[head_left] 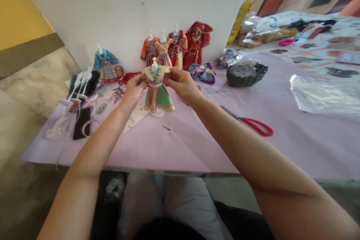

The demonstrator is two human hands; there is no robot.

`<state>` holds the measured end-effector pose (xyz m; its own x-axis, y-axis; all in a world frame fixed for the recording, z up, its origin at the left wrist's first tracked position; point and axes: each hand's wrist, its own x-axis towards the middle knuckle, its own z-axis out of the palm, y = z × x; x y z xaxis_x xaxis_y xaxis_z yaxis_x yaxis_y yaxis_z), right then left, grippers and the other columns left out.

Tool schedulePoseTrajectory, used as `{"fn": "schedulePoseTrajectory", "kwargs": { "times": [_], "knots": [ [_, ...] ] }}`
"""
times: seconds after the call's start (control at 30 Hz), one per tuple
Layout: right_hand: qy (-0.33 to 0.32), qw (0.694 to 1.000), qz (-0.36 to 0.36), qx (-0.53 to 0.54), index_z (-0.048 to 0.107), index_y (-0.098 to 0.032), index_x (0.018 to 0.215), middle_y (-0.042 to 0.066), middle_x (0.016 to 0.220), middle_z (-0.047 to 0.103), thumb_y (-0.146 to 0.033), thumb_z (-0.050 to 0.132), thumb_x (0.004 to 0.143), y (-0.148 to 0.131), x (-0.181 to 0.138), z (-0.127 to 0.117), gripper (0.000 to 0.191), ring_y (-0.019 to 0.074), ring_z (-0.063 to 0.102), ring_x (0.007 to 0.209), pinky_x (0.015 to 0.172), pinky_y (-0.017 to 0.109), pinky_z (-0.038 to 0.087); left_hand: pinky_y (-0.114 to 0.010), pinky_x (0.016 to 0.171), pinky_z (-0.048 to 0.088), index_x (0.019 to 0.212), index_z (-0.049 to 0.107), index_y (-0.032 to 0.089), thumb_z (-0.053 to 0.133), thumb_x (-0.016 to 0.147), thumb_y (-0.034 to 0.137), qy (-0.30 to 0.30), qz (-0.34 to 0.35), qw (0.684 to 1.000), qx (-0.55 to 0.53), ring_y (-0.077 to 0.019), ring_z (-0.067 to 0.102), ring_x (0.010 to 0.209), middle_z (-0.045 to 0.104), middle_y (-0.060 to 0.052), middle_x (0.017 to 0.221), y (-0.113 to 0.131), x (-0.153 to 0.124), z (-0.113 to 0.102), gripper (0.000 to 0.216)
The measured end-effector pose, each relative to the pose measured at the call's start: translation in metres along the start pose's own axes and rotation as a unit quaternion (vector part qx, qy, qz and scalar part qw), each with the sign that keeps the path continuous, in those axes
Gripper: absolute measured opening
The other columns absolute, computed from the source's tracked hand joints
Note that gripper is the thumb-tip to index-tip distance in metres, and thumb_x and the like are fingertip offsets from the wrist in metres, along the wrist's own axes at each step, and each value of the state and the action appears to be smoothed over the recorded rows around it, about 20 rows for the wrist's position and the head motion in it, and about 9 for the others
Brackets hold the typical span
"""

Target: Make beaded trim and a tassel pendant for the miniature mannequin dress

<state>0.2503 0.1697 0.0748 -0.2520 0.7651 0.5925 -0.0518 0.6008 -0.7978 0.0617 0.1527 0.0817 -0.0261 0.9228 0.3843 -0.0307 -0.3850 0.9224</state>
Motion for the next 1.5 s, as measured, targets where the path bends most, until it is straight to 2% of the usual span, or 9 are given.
{"fn": "schedulePoseTrajectory", "kwargs": {
  "times": [0.13, 0.33, 0.53, 0.73, 0.83, 0.93, 1.2, 1.33, 1.5],
  "knots": [
    [0.052, 0.998, 0.009, 0.028, 0.061, -0.023, 0.084, 0.001, 0.085, 0.063, -0.026, 0.078, 0.076, -0.001, -0.015, -0.002, 0.018, 0.0156, 0.056, 0.076, 0.071, 0.034, 0.048, -0.028, 0.083, 0.050, 0.078, 0.072, 0.019, 0.072, 0.080, 0.010, 0.061, 0.011, 0.998, 0.027, -0.0146, 0.066, 0.078, 0.072, 0.002, 0.078, -0.005, -0.017, -0.001, 0.009],
    [0.106, 0.994, 0.033, 0.022, 0.065, -0.027, 0.086, 0.000, 0.076, 0.058, -0.030, 0.080, 0.083, 0.007, -0.054, 0.000, 0.015, 0.0183, 0.054, 0.066, 0.062, 0.036, 0.044, -0.025, 0.078, 0.051, 0.084, 0.070, 0.021, 0.071, 0.085, 0.012, 0.094, -0.003, 0.996, -0.002, -0.0125, 0.065, 0.077, 0.072, 0.001, 0.081, -0.017, -0.060, -0.002, 0.009],
    [0.102, 0.993, 0.056, 0.032, 0.069, -0.028, 0.086, 0.002, 0.078, 0.065, -0.036, 0.083, 0.084, -0.003, -0.094, 0.020, 0.016, 0.0181, 0.056, 0.064, 0.056, 0.034, 0.044, -0.030, 0.082, 0.051, 0.091, 0.071, 0.021, 0.074, 0.088, 0.021, 0.043, -0.047, 0.998, -0.017, -0.0142, 0.065, 0.082, 0.072, -0.001, 0.089, -0.027, -0.105, -0.012, 0.005],
    [-0.067, 0.992, 0.105, -0.020, 0.068, -0.025, 0.089, 0.002, 0.078, 0.068, -0.042, 0.078, 0.086, -0.029, -0.107, 0.037, 0.021, 0.0183, 0.065, 0.071, 0.066, 0.034, 0.053, -0.040, 0.101, 0.049, 0.112, 0.067, 0.022, 0.087, 0.079, 0.047, -0.107, -0.100, 0.989, -0.003, -0.0245, 0.066, 0.119, 0.071, -0.008, 0.123, -0.029, -0.133, -0.015, 0.047],
    [-0.092, 0.989, 0.104, -0.054, 0.067, -0.024, 0.090, 0.003, 0.080, 0.070, -0.040, 0.072, 0.088, -0.033, -0.106, 0.042, 0.018, 0.0184, 0.066, 0.072, 0.068, 0.034, 0.054, -0.038, 0.092, 0.052, 0.112, 0.065, 0.020, 0.089, 0.074, 0.055, -0.179, -0.134, 0.973, -0.050, -0.0192, 0.071, 0.094, 0.073, -0.004, 0.094, -0.035, -0.138, -0.020, 0.057],
    [-0.101, 0.986, 0.110, -0.080, 0.067, -0.024, 0.090, 0.003, 0.079, 0.069, -0.037, 0.070, 0.087, -0.030, -0.106, 0.046, 0.014, 0.0189, 0.066, 0.071, 0.066, 0.033, 0.052, -0.033, 0.081, 0.053, 0.100, 0.065, 0.018, 0.085, 0.077, 0.059, -0.200, -0.171, 0.963, -0.065, -0.0144, 0.068, 0.075, 0.068, 0.000, 0.076, -0.037, -0.141, -0.028, 0.051],
    [-0.110, 0.976, 0.169, -0.086, 0.065, -0.023, 0.093, 0.002, 0.070, 0.064, -0.032, 0.066, 0.083, 0.000, -0.112, 0.054, 0.013, 0.0185, 0.061, 0.064, 0.060, 0.031, 0.048, -0.023, 0.068, 0.051, 0.082, 0.064, 0.015, 0.071, 0.091, 0.018, -0.185, -0.271, 0.945, 0.019, -0.0071, 0.061, 0.060, 0.067, 0.003, 0.069, -0.022, -0.149, -0.054, 0.012],
    [-0.134, 0.968, 0.162, -0.134, 0.064, -0.022, 0.093, 0.002, 0.071, 0.066, -0.027, 0.058, 0.084, 0.009, -0.120, 0.060, 0.012, 0.0181, 0.062, 0.064, 0.061, 0.031, 0.049, -0.022, 0.060, 0.045, 0.077, 0.062, 0.016, 0.068, 0.091, 0.014, -0.170, -0.299, 0.930, 0.131, -0.0064, 0.053, 0.053, 0.063, 0.005, 0.064, -0.016, -0.150, -0.060, 0.016],
    [-0.155, 0.957, 0.109, -0.221, 0.065, -0.021, 0.095, 0.004, 0.073, 0.067, -0.022, 0.051, 0.086, 0.010, -0.127, 0.060, 0.017, 0.0184, 0.064, 0.065, 0.062, 0.032, 0.051, -0.023, 0.066, 0.046, 0.077, 0.064, 0.017, 0.068, 0.091, 0.012, -0.204, -0.273, 0.906, 0.253, -0.0084, 0.054, 0.058, 0.064, 0.005, 0.064, -0.013, -0.148, -0.061, 0.015]
  ]
}}
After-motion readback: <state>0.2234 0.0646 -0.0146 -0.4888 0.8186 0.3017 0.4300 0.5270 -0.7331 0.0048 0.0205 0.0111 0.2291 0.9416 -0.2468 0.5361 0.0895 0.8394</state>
